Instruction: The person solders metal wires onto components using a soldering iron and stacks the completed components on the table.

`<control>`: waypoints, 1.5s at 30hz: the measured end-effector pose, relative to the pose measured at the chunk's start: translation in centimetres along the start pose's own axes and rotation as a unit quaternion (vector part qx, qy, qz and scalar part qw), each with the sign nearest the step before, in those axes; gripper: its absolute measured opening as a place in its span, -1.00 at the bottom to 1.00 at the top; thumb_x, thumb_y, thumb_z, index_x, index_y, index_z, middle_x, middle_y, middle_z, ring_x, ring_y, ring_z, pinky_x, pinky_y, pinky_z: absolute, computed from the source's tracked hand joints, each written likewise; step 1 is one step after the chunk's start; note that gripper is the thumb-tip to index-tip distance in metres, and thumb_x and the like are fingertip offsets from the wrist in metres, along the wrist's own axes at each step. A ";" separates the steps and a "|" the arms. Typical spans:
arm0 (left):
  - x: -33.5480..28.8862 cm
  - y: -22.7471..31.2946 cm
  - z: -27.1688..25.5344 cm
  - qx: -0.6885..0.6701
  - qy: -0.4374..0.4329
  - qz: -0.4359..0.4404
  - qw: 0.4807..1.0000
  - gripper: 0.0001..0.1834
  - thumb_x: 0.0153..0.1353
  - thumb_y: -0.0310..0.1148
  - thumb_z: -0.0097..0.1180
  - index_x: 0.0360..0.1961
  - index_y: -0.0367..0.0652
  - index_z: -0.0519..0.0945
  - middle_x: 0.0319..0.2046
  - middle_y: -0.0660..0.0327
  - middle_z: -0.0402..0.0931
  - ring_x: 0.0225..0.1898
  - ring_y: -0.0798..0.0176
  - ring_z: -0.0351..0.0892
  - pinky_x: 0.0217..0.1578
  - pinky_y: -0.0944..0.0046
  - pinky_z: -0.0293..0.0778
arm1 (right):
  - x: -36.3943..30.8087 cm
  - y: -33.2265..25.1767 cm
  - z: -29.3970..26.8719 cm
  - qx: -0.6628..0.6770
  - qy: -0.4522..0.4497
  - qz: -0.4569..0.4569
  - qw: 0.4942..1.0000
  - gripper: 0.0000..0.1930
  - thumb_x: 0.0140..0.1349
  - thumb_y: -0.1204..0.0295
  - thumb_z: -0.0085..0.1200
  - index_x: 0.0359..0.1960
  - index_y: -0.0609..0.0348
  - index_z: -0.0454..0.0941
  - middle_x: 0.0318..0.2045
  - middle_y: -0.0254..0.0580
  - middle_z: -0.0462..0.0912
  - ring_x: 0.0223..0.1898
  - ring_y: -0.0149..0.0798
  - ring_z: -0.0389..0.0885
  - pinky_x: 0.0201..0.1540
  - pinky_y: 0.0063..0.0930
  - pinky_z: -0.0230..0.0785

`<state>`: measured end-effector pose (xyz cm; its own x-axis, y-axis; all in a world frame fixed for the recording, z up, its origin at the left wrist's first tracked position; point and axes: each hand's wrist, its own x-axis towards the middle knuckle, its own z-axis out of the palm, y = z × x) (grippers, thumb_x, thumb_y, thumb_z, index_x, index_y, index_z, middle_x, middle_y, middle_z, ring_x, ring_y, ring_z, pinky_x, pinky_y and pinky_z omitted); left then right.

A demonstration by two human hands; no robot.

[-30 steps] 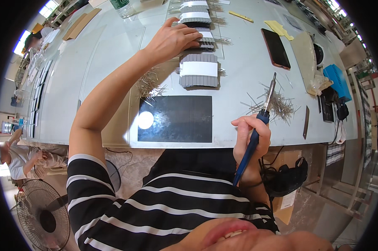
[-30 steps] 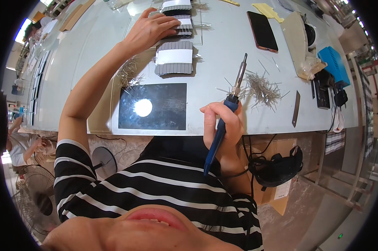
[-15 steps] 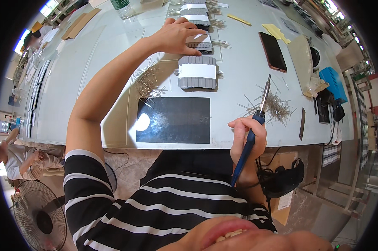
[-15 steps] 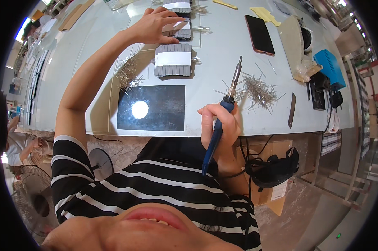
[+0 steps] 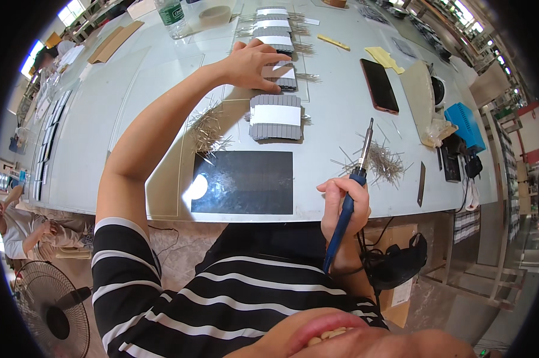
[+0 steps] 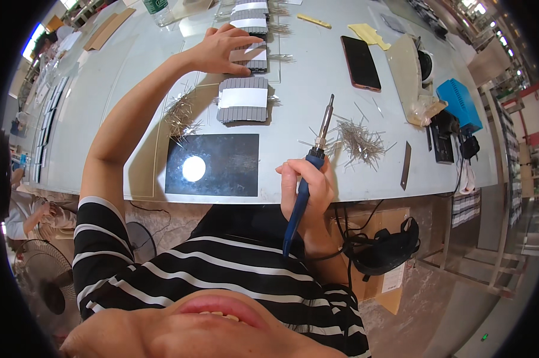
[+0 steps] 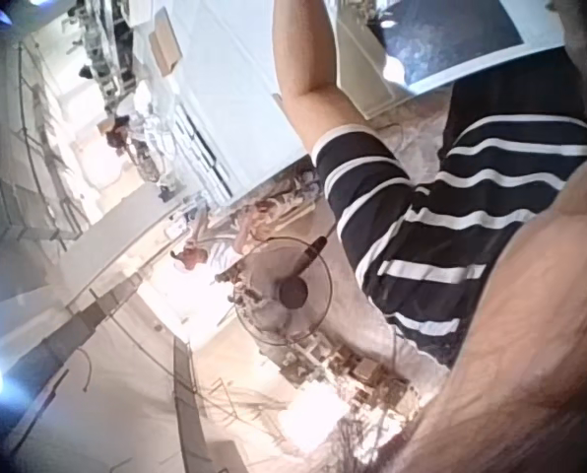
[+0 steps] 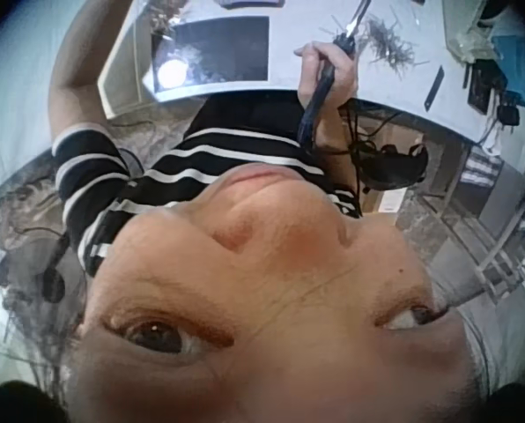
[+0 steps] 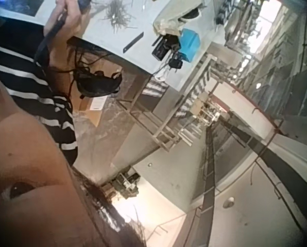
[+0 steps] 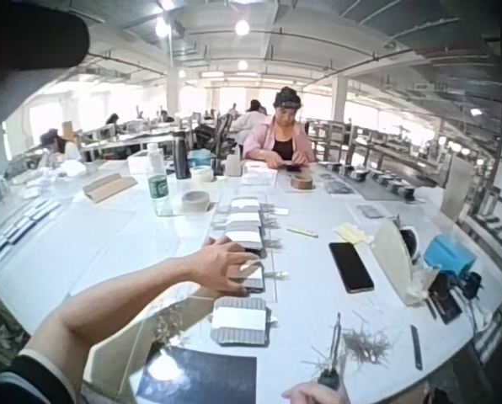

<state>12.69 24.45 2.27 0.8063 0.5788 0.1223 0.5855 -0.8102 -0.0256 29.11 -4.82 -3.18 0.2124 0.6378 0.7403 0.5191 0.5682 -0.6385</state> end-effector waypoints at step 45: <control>-7.5 6.6 0.2 -0.024 0.118 0.037 0.992 -0.15 0.06 0.10 0.32 0.38 0.16 0.32 0.21 0.04 0.46 0.31 -0.01 0.35 0.35 -0.19 0.00 | 0.3 0.8 0.6 -0.008 0.038 0.014 0.999 -0.82 0.22 0.70 0.11 -0.15 0.33 0.48 -0.42 -0.08 0.56 -0.48 -0.31 0.66 -0.44 -0.57 0.45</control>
<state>10.56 14.76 0.99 0.8016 0.4837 0.3514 0.5153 -0.8570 0.0041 29.06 -3.87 -3.64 0.2883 0.6115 0.7368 0.5246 0.5428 -0.6558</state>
